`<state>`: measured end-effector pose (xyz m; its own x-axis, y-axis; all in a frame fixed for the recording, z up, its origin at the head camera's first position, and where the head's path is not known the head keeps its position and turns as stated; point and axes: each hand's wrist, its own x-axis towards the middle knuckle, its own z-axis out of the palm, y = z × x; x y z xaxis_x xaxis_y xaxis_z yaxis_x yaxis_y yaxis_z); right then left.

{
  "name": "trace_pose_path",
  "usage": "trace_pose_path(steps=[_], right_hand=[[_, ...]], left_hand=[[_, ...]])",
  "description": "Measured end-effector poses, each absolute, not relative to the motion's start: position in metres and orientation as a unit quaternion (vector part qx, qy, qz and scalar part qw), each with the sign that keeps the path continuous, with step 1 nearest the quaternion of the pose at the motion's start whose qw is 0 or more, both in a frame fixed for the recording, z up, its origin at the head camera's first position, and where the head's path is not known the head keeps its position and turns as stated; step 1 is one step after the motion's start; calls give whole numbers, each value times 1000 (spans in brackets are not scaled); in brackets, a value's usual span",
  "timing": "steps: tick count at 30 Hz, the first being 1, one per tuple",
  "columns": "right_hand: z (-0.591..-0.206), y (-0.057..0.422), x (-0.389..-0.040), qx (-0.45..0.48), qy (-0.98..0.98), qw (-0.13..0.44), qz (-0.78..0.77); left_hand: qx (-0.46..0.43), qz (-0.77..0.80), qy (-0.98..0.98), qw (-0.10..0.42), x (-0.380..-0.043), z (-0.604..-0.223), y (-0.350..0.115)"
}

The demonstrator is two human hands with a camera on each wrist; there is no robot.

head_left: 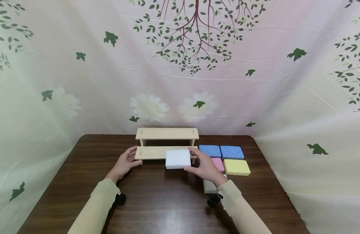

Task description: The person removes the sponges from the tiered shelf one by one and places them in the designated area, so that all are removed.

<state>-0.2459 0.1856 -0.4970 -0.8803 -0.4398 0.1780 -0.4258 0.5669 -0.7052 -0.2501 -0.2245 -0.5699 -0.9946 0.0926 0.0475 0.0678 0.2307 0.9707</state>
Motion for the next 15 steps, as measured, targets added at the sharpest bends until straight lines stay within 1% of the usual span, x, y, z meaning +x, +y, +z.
trace_pose_path(steps=[9,15], right_hand=[[-498,196,-243,-250,874,17,-416],[-499,204,-241,-252,880,-6,-402]], left_hand=[[49,619,784,13,-253,-573,-226],[48,619,784,14,-253,-572,-227]])
